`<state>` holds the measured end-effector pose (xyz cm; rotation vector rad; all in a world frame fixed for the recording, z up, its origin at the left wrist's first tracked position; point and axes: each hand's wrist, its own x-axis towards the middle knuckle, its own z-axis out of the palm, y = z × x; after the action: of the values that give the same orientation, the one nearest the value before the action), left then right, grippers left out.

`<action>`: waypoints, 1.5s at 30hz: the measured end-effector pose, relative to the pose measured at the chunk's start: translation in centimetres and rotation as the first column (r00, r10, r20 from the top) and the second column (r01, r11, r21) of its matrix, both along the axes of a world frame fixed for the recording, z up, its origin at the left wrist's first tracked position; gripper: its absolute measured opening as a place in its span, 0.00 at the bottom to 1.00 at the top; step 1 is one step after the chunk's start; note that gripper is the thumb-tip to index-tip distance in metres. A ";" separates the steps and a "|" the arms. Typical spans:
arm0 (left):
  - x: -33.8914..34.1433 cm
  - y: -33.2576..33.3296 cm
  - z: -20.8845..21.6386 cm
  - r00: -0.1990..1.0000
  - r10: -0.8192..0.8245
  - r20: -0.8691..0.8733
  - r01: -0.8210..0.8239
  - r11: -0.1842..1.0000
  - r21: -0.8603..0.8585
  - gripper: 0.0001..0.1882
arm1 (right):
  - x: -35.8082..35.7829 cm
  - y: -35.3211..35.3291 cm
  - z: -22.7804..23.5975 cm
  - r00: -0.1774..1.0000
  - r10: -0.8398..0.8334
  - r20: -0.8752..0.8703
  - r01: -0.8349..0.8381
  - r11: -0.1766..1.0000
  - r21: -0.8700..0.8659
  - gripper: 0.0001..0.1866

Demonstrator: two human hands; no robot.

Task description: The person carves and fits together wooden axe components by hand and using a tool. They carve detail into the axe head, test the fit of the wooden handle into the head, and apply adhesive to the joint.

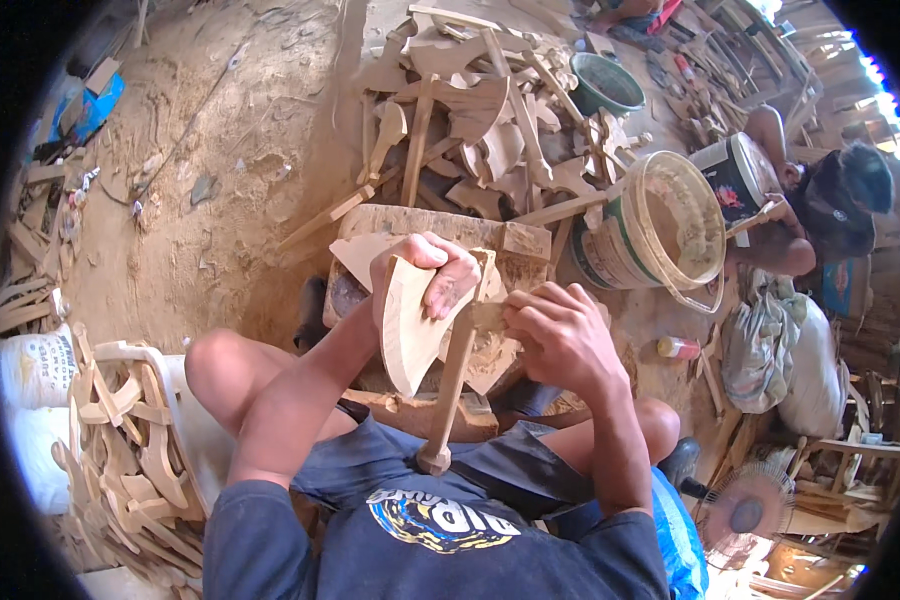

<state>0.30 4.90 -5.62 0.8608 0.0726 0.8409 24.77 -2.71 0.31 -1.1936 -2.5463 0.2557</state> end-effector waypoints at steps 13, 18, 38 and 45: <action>0.4 -0.2 -0.7 1.000 0.007 -0.014 -0.007 1.000 0.019 0.23 | -0.2 0.7 0.0 0.991 -0.086 0.101 0.064 0.978 0.201 0.15; 0.0 0.5 -1.2 0.997 -0.059 0.041 0.059 0.998 0.002 0.23 | 0.3 0.4 0.2 0.998 -0.056 0.004 0.056 0.989 -0.139 0.09; 1.0 -3.0 2.8 0.972 0.223 -0.077 -0.207 0.963 0.172 0.26 | 3.4 1.2 1.5 0.613 -0.580 -0.537 0.507 0.810 -0.295 0.20; 0.2 -3.9 3.6 0.673 0.304 -0.674 -0.224 0.953 0.206 0.23 | 5.1 1.3 1.9 0.592 -0.638 -0.492 0.541 0.767 -0.344 0.18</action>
<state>0.55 0.99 -1.98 1.2614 0.8585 0.7442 29.88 -1.37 2.25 -1.6406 -1.5038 0.5674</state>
